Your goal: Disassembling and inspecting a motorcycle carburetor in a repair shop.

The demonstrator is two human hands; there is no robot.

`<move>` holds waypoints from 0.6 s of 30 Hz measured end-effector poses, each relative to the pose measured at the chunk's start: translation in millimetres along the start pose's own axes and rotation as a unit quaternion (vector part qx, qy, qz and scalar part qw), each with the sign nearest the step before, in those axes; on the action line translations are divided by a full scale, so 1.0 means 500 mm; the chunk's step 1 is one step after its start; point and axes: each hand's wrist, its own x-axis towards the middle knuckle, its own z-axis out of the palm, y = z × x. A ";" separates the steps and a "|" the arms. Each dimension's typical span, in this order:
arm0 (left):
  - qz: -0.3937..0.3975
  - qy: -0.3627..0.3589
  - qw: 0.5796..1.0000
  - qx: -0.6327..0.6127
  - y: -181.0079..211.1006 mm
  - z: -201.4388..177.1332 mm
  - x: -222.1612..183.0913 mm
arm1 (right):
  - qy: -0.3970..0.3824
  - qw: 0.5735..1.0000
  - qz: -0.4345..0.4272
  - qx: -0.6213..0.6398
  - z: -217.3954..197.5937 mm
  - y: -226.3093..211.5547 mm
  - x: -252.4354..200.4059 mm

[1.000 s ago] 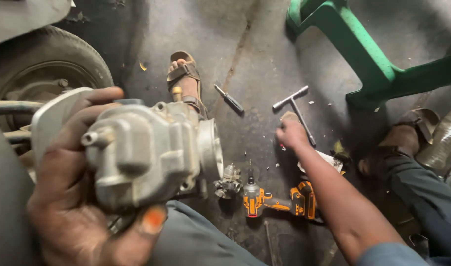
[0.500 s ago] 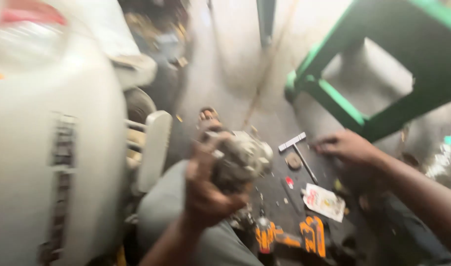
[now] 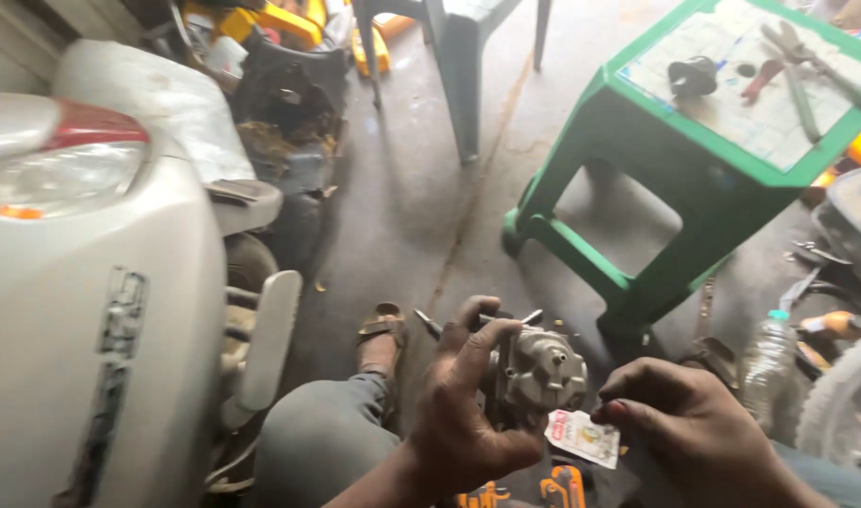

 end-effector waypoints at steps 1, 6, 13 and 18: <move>0.000 -0.001 1.000 -0.006 -0.016 0.008 0.006 | 0.004 1.000 0.003 -0.004 0.005 -0.014 -0.008; 0.077 0.020 0.995 0.062 -0.027 0.039 0.033 | 0.100 0.895 -0.272 -0.340 0.017 -0.047 -0.025; 0.130 0.004 0.990 0.059 -0.027 0.083 0.069 | 0.219 0.883 -0.245 -0.335 0.021 -0.048 -0.043; 0.141 0.010 0.988 0.062 -0.028 0.091 0.077 | 0.245 0.820 -0.338 -0.393 0.019 -0.062 -0.045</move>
